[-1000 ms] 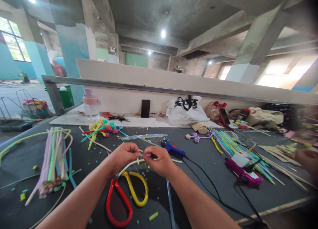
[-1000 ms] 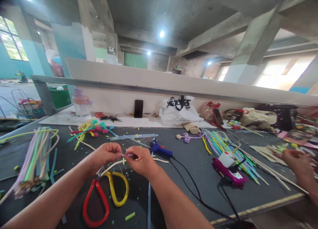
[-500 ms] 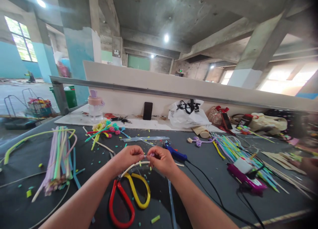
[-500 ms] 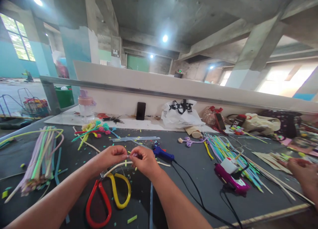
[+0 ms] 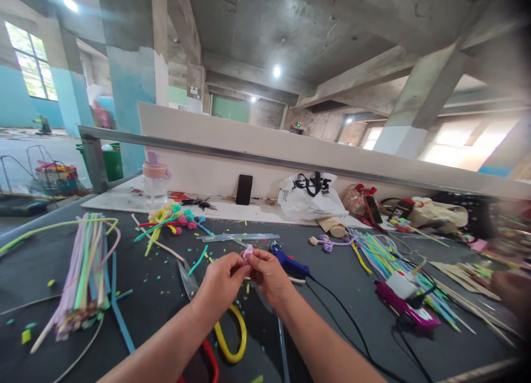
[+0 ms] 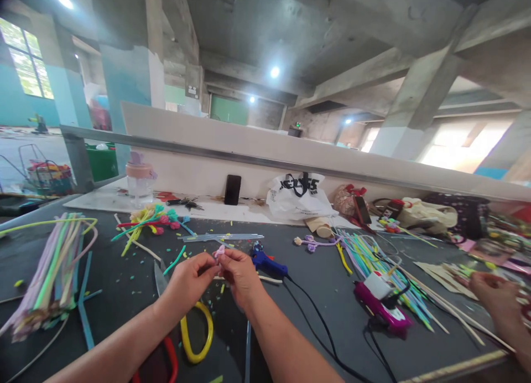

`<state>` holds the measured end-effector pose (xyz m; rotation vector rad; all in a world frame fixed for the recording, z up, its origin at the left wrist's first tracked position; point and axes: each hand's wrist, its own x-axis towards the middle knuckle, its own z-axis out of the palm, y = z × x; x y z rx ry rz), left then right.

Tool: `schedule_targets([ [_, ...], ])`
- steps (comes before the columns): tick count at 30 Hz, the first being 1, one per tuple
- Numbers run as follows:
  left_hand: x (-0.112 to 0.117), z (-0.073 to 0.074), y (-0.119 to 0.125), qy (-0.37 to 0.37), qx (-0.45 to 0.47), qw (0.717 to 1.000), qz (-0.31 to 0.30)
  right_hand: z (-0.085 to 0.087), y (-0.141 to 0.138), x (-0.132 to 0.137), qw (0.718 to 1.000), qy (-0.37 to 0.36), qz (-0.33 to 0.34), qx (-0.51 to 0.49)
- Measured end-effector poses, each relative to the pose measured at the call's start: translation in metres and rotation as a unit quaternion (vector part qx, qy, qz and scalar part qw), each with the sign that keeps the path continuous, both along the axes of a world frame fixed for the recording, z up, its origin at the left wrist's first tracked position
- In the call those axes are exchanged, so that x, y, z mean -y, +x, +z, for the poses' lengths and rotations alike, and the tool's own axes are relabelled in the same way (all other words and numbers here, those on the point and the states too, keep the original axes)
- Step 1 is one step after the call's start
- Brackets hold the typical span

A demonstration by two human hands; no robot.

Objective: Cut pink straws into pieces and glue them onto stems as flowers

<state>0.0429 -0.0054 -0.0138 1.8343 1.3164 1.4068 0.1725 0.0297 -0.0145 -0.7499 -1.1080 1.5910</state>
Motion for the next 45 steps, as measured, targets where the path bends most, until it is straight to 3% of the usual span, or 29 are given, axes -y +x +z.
schedule_targets([
  [3, 0.002, 0.002, -0.003, 0.038, -0.028, 0.998, -0.034, 0.004, 0.003, 0.001, 1.0, -0.002, 0.021, -0.012],
  [5, 0.0, 0.004, -0.008, 0.037, -0.001, 0.999, -0.023, 0.007, 0.005, 0.002, 0.999, 0.001, 0.043, -0.011],
  [8, -0.006, 0.005, -0.016, -0.013, 0.091, 0.996, -0.004, 0.01, 0.007, 0.004, 0.996, 0.005, 0.084, 0.005],
  [12, -0.013, 0.005, -0.019, -0.1, 0.151, 0.979, -0.092, 0.012, 0.008, 0.006, 0.991, 0.001, 0.129, 0.034],
  [18, -0.005, 0.011, -0.023, -0.002, 0.08, 0.982, -0.17, 0.017, 0.014, 0.011, 0.984, -0.001, 0.157, 0.086],
  [23, 0.008, 0.038, -0.026, 0.063, -0.014, 0.984, -0.164, 0.026, 0.008, 0.012, 0.981, 0.054, 0.131, 0.13],
  [27, 0.033, 0.074, -0.029, 0.073, -0.058, 0.987, -0.131, 0.056, 0.005, 0.032, 0.967, 0.121, 0.106, 0.198],
  [29, 0.056, 0.084, -0.031, 0.05, -0.03, 0.989, -0.135, 0.073, 0.007, 0.054, 0.941, 0.188, 0.074, 0.272],
  [31, 0.084, 0.085, -0.033, -0.013, 0.054, 0.985, -0.163, 0.087, 0.01, 0.083, 0.89, 0.298, 0.026, 0.345],
  [34, 0.126, 0.07, -0.036, -0.077, 0.15, 0.965, -0.199, 0.096, 0.012, 0.128, 0.787, 0.439, -0.009, 0.434],
  [36, 0.149, 0.059, -0.037, -0.076, 0.157, 0.966, -0.189, 0.096, 0.011, 0.155, 0.74, 0.48, 0.0, 0.47],
  [40, 0.183, 0.042, -0.039, -0.051, 0.148, 0.976, -0.153, 0.091, 0.007, 0.194, 0.693, 0.499, 0.028, 0.519],
  [45, 0.208, 0.028, -0.047, -0.093, 0.184, 0.967, -0.152, 0.086, 0.0, 0.219, 0.653, 0.528, 0.053, 0.54],
])
